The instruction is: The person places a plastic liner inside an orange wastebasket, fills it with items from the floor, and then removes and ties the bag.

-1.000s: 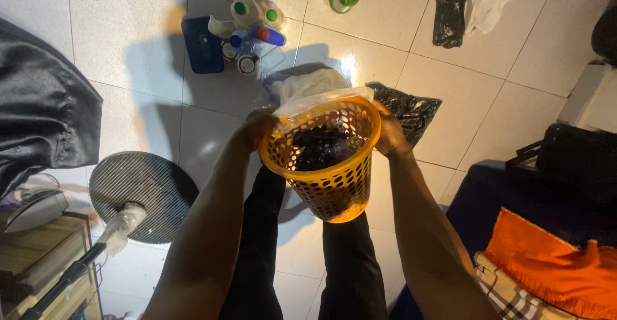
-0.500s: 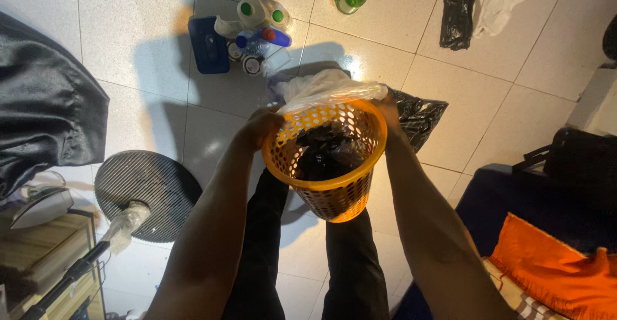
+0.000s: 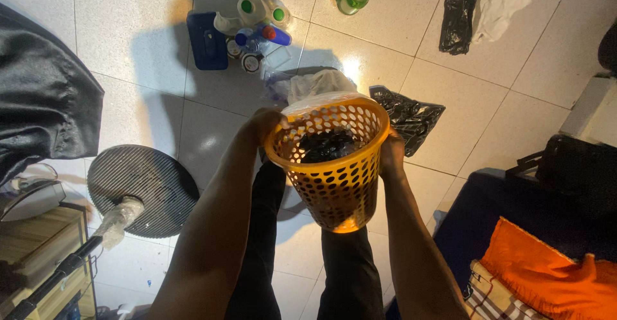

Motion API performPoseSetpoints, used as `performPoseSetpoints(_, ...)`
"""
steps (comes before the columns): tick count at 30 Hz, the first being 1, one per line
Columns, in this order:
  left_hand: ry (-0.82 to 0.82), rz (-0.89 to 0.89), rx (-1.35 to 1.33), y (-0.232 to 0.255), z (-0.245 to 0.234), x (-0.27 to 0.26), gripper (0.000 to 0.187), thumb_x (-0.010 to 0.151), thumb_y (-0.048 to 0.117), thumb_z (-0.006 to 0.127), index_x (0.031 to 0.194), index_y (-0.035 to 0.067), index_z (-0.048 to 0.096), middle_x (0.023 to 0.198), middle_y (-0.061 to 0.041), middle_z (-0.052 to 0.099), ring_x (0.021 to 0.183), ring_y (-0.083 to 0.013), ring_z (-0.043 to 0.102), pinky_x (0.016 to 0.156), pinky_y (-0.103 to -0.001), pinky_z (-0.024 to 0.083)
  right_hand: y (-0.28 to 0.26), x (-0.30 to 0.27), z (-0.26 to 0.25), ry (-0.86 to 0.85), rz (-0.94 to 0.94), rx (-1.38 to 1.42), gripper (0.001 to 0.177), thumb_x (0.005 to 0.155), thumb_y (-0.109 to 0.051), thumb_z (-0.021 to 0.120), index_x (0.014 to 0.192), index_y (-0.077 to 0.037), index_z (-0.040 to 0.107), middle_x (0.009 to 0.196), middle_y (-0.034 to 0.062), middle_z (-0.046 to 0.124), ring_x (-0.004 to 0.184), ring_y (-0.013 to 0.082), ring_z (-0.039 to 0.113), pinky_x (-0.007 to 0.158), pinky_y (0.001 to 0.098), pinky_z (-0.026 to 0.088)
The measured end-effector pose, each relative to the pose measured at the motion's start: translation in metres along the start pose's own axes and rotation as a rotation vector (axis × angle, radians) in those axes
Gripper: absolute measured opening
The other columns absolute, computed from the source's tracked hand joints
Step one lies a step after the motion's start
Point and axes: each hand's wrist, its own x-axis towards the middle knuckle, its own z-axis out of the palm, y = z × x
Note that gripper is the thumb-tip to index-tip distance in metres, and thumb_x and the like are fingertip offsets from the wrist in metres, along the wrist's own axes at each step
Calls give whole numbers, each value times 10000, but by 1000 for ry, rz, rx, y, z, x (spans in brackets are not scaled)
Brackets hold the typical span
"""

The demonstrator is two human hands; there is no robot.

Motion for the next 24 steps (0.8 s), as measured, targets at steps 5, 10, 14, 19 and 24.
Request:
performPoseSetpoints(5,74,-97,91,0,6,7,311,790,18,667,1081,-82,716,918,-209,717,728,-277,708,667,-415,605,6,1,0,131,135,108,246,1038,-124,503,1187,-16,666,998,82,710,786,151,673,690,290,592)
performPoseSetpoints(10,34,-234,-3,-7,5,4,254,843,4,615,1086,-69,628,824,-168,672,616,-251,686,542,-395,614,-14,-15,21,-104,-193,65,242,1137,-126,489,1252,-14,670,1106,93,694,948,142,657,803,281,581)
performPoseSetpoints(14,35,-250,12,-11,2,5,266,857,27,611,1108,-62,623,865,-173,665,652,-256,682,562,-392,611,-8,-26,23,239,54,-214,453,920,-5,624,1364,-39,543,1252,113,652,1072,212,652,851,350,610)
performPoseSetpoints(19,29,-276,25,-11,3,6,283,875,55,607,1136,-53,616,917,-180,657,696,-261,677,586,-387,607,-4,-34,17,-49,-159,-323,526,978,14,740,1462,3,533,1472,231,605,1381,332,590,1142,417,520)
performPoseSetpoints(24,27,-304,61,-8,3,10,300,892,83,603,1163,-45,609,968,-187,649,741,-267,672,610,-383,603,-44,-35,35,-47,-117,-550,738,984,-164,524,1649,-112,207,1728,180,210,1539,332,352,1103,440,476)
